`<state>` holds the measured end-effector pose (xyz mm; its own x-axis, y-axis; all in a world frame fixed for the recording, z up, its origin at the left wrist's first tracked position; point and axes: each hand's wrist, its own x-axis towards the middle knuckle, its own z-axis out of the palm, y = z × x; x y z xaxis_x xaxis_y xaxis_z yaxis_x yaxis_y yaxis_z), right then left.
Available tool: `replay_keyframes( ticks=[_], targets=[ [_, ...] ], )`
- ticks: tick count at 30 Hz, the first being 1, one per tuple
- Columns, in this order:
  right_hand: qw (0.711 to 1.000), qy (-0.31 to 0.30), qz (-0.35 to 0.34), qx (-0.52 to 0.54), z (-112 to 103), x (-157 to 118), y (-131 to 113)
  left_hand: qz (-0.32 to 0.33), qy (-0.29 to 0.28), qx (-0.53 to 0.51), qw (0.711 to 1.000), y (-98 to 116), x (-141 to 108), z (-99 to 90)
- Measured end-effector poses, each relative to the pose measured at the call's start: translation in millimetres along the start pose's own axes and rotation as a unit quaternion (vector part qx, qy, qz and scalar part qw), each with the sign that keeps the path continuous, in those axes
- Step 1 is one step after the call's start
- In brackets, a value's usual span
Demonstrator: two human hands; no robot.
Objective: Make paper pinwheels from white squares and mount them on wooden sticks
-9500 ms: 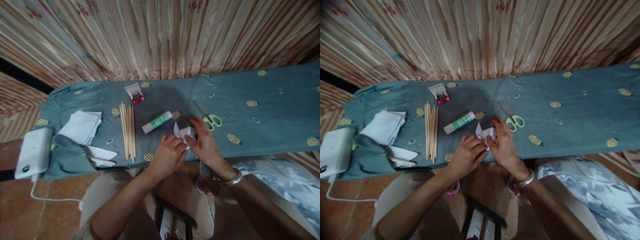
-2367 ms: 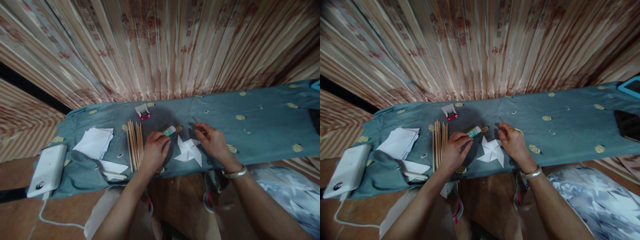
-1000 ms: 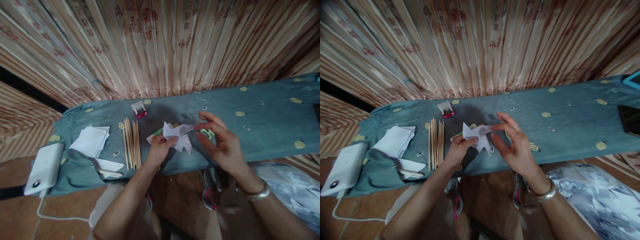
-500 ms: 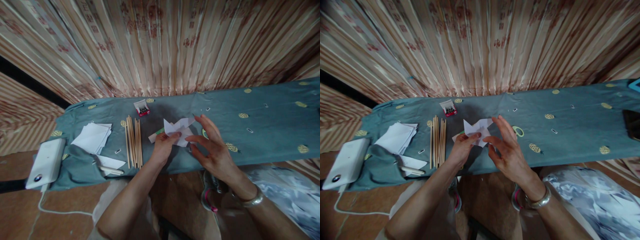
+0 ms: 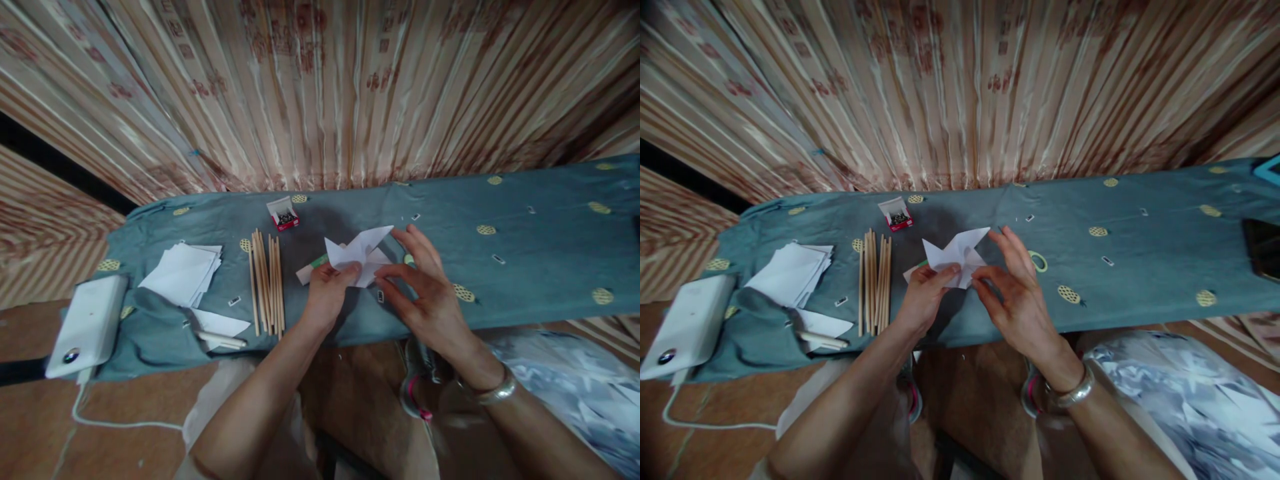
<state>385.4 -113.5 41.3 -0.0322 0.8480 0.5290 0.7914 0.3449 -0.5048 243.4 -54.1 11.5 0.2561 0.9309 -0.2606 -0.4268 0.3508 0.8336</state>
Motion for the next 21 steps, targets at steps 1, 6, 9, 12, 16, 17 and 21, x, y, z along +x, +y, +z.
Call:
replay_keyframes(
  ticks=[1,6,9,12,16,17,21],
  targets=[
    [1.0,0.002,0.001,-0.001,0.6,0.1,-0.4,0.005,0.004,0.008,1.0,-0.3,-0.1,0.1],
    [1.0,0.017,0.01,-0.004,4.8,0.0,-2.8,0.034,0.007,0.037,0.999,-1.3,-0.8,1.5],
    [0.999,0.024,0.032,-0.003,7.3,0.0,-2.1,0.041,0.007,0.056,0.998,-0.7,-1.6,2.0],
    [0.998,0.031,0.045,0.001,9.2,-0.3,-0.2,0.043,0.01,0.072,0.996,-0.1,-2.1,2.1],
    [0.998,0.039,0.058,0.001,11.4,-0.6,1.4,0.047,0.007,0.08,0.996,0.0,-2.3,2.7],
    [0.997,0.04,0.059,0.001,11.9,-0.7,1.6,0.049,0.007,0.084,0.995,-0.2,-2.2,3.0],
    [0.997,0.048,0.057,0.007,14.0,-0.8,2.8,0.064,0.003,0.104,0.993,-1.8,-1.9,2.8]
  ],
)
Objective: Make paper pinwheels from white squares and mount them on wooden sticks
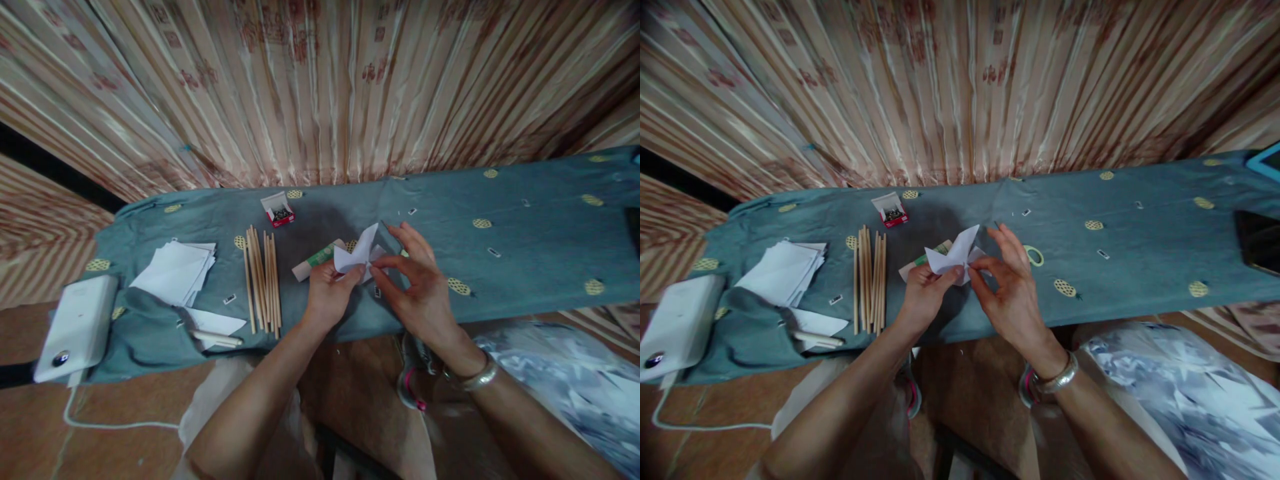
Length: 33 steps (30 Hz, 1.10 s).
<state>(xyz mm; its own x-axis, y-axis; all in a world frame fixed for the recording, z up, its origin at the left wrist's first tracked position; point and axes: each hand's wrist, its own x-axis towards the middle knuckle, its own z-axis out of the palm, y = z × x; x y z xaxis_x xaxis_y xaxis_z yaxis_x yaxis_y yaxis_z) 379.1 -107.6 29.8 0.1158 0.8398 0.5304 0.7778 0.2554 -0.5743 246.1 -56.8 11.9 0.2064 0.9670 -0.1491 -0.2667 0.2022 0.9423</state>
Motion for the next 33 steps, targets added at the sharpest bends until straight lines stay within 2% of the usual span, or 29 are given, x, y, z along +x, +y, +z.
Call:
replay_keyframes(
  ticks=[15,26,28,33],
  targets=[
    [1.0,0.007,-0.021,-0.014,1.8,-1.0,0.2,0.042,-0.033,0.042,0.998,-4.8,0.5,-3.2],
    [0.998,0.012,-0.047,-0.038,2.6,-0.8,0.0,0.081,-0.032,0.092,0.992,-0.5,-0.6,-5.3],
    [0.998,0.011,-0.05,-0.038,2.5,-0.8,-1.2,0.073,-0.029,0.076,0.994,0.8,-0.3,-5.0],
    [0.998,0.018,-0.055,-0.023,-2.9,0.9,-6.9,-0.002,0.016,0.005,1.0,3.3,0.8,-4.5]
  ],
)
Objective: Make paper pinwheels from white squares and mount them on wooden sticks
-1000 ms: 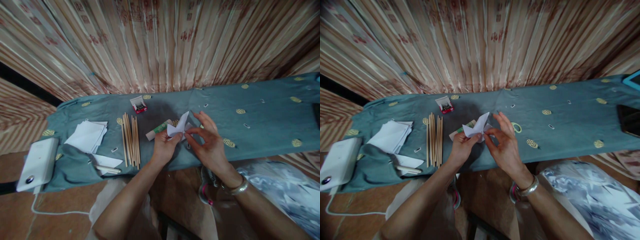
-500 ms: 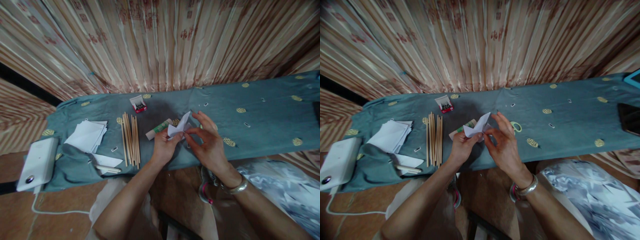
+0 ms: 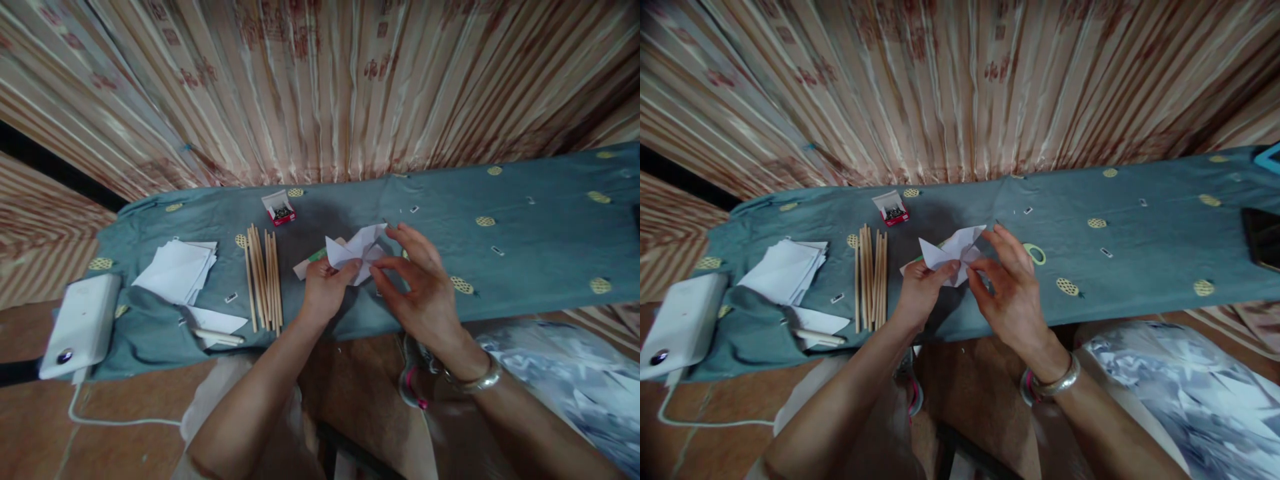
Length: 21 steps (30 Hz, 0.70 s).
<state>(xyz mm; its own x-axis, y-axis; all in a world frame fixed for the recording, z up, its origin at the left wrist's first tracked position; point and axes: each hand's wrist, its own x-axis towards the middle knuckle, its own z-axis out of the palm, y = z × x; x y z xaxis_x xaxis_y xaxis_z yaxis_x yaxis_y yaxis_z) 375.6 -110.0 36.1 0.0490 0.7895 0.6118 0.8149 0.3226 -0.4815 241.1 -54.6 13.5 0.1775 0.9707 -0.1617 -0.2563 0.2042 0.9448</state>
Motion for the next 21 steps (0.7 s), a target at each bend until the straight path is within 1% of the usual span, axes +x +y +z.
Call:
replay_keyframes(
  ticks=[2,3,5,7,9,10,12,14,15,16,17,18,21],
  targets=[
    [1.0,0.013,0.019,0.019,-4.8,2.0,-0.5,-0.022,0.008,-0.032,0.999,0.9,0.5,-0.5],
    [0.999,0.018,0.039,0.031,-7.2,3.1,0.2,-0.031,0.009,-0.046,0.998,1.2,0.8,-0.8],
    [0.993,0.025,0.098,0.068,-11.1,4.9,3.6,-0.05,0.008,-0.069,0.996,2.0,1.3,-1.5],
    [0.975,0.028,0.176,0.134,-12.3,6.1,8.7,-0.066,0.0,-0.087,0.994,2.9,1.5,-2.1],
    [0.937,0.015,0.266,0.224,-10.6,6.8,12.9,-0.08,-0.016,-0.096,0.992,4.2,1.3,-2.6],
    [0.911,0.003,0.309,0.272,-8.9,7.2,14.0,-0.087,-0.026,-0.096,0.991,4.9,1.1,-2.8],
    [0.847,-0.027,0.387,0.362,-4.8,8.2,13.0,-0.098,-0.043,-0.092,0.99,6.2,0.5,-3.1],
    [0.784,-0.046,0.439,0.437,-1.1,9.9,8.7,-0.105,-0.054,-0.088,0.989,7.1,0.1,-3.4],
    [0.756,-0.05,0.456,0.466,0.4,10.9,5.8,-0.107,-0.057,-0.084,0.989,7.3,-0.1,-3.6],
    [0.735,-0.053,0.469,0.487,1.6,11.7,3.0,-0.109,-0.058,-0.078,0.989,7.3,-0.2,-3.9],
    [0.721,-0.056,0.476,0.501,2.7,12.4,0.4,-0.109,-0.058,-0.072,0.99,7.1,-0.3,-4.2],
    [0.714,-0.06,0.477,0.509,3.7,12.8,-1.7,-0.107,-0.057,-0.065,0.99,6.7,-0.2,-4.4],
    [0.717,-0.069,0.465,0.515,7.4,12.1,-4.3,-0.088,-0.059,-0.047,0.993,4.4,0.5,-5.3]
  ],
)
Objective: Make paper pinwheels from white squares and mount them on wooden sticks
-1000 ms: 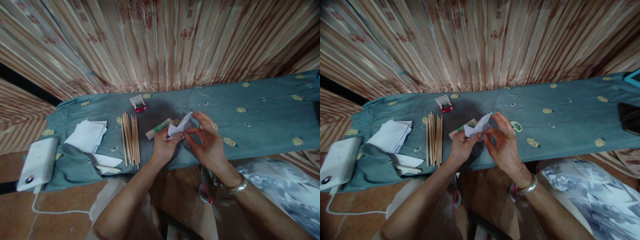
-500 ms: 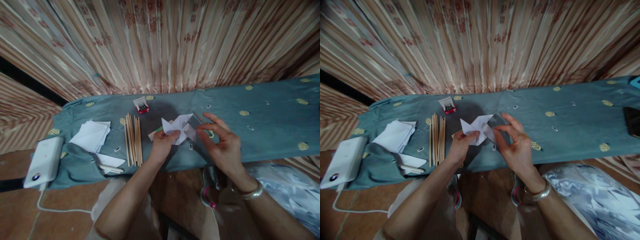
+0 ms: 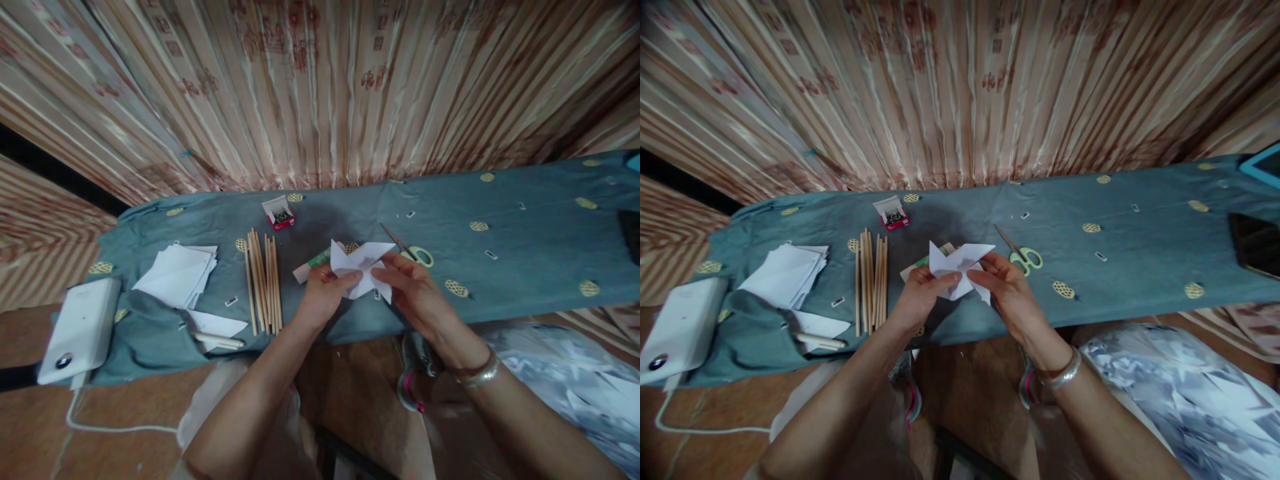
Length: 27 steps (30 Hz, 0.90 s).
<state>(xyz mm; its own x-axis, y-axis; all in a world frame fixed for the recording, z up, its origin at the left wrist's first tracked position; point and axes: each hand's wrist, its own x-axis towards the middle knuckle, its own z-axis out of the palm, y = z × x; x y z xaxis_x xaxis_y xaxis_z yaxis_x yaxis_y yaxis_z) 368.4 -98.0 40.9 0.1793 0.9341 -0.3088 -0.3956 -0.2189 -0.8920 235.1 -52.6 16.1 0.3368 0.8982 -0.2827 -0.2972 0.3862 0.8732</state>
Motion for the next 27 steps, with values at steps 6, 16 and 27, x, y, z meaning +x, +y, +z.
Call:
replay_keyframes(
  ticks=[6,16,27],
  targets=[
    [0.999,0.021,-0.035,0.013,2.6,5.5,9.1,0.04,-0.006,0.05,0.998,-5.5,3.9,-3.7],
    [0.997,0.055,-0.051,-0.011,2.8,10.8,14.1,0.045,-0.005,0.066,0.997,-1.4,2.6,-3.4],
    [0.997,0.046,-0.053,-0.021,2.3,11.6,17.3,0.049,0.013,0.06,0.997,2.4,1.2,-3.3]
  ],
)
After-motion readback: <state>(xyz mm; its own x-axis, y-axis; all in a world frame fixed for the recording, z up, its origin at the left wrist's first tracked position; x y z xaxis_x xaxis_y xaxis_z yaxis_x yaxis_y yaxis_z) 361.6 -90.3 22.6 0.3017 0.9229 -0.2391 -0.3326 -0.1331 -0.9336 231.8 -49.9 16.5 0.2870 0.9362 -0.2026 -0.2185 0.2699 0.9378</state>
